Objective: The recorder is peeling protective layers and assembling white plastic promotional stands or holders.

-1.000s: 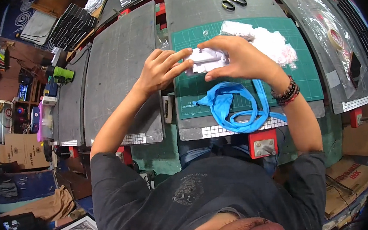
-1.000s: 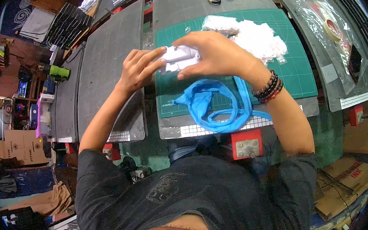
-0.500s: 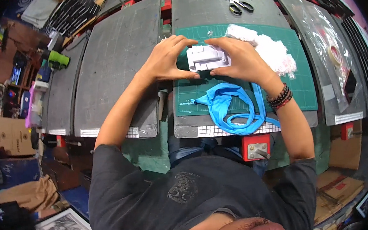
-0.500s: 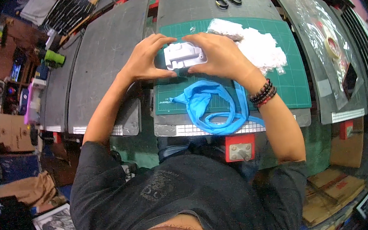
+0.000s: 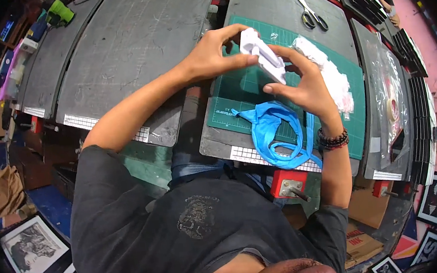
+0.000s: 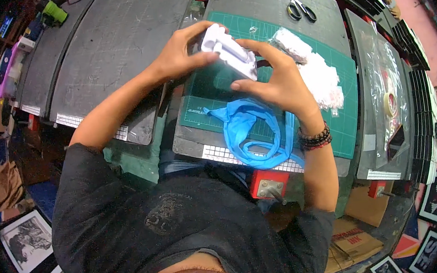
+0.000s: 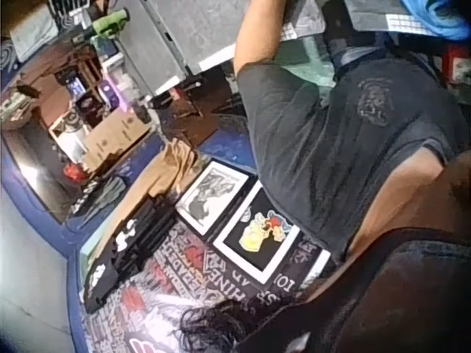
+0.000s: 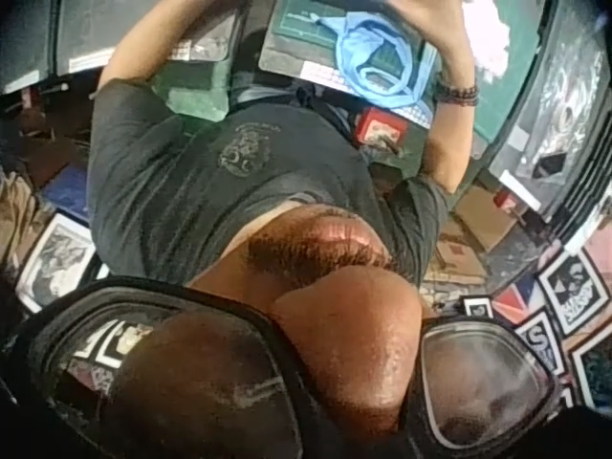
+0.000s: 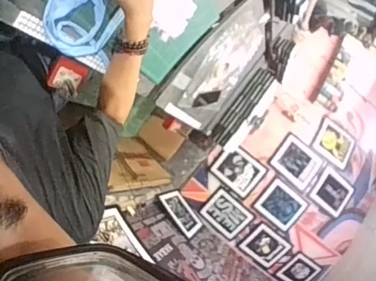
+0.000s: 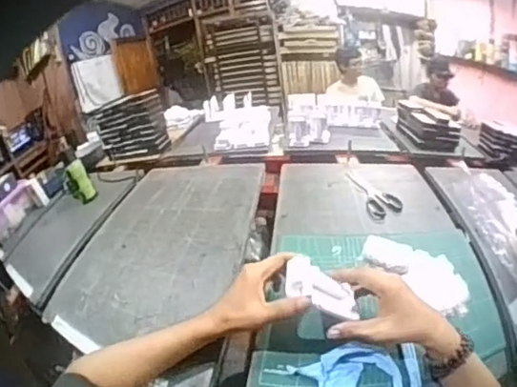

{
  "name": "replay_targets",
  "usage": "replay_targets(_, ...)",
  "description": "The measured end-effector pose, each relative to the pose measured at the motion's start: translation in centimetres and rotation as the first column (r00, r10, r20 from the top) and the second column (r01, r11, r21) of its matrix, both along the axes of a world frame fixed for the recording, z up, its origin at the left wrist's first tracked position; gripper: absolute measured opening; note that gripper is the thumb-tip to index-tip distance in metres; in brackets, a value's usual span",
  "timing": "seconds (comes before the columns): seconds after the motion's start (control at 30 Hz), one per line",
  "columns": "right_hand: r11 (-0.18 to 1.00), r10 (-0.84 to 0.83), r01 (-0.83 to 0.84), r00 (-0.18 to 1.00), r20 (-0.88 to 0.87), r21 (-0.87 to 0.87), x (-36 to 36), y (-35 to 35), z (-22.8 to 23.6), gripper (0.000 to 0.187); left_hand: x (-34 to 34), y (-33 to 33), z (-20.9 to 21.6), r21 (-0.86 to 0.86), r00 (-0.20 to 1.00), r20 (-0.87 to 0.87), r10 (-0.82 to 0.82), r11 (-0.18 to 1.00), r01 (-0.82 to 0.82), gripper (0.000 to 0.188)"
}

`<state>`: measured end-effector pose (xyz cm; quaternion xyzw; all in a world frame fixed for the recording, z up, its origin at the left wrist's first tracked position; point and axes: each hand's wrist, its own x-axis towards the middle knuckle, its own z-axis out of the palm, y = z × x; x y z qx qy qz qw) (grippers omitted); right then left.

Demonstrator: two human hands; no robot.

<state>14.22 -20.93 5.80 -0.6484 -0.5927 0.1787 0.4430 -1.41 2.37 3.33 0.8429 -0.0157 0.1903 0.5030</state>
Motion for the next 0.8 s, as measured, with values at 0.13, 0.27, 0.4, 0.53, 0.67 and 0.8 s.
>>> replay_targets(0.13, 0.999, -0.013, 0.020, 0.986, -0.166, 0.038, -0.8, 0.1, 0.0, 0.077, 0.6, -0.5, -0.4, -0.373, 0.998, -0.045, -0.050, 0.927, 0.030, 0.073)
replay_targets(0.27, 0.989, -0.028, 0.007, 0.990, 0.140, 0.149, -1.2, 0.6, 0.1, 0.071, 1.0, -1.2, -1.3, -0.603, 0.992, -0.091, -0.087, 0.797, 0.015, 0.074)
replay_targets(0.4, 0.980, -0.095, 0.022, 0.926, 0.366, 0.200, -2.1, 0.7, 0.1, 0.064, 0.8, -2.3, -1.8, -0.585, 0.986, -0.132, -0.098, 0.811, 0.002, 0.073)
replay_targets(0.53, 0.966, -0.101, -0.015, 0.900, 0.425, 0.259, -2.9, 1.1, 0.0, 0.061, 0.3, -3.6, -1.9, -0.473, 0.994, -0.059, -0.088, 0.880, 0.049, 0.076)
replay_targets(0.67, 0.950, -0.121, -0.022, 0.894, 0.431, 0.312, -3.1, 1.2, 0.1, 0.056, 0.2, -4.2, -1.9, -0.475, 0.996, -0.005, -0.086, 0.877, 0.073, 0.077)
replay_targets(0.8, 0.955, -0.132, -0.015, 0.872, 0.472, 0.295, -3.2, 1.0, 0.6, 0.054, 0.1, -3.9, -1.9, -0.494, 0.990, -0.030, -0.139, 0.863, 0.106, 0.077)
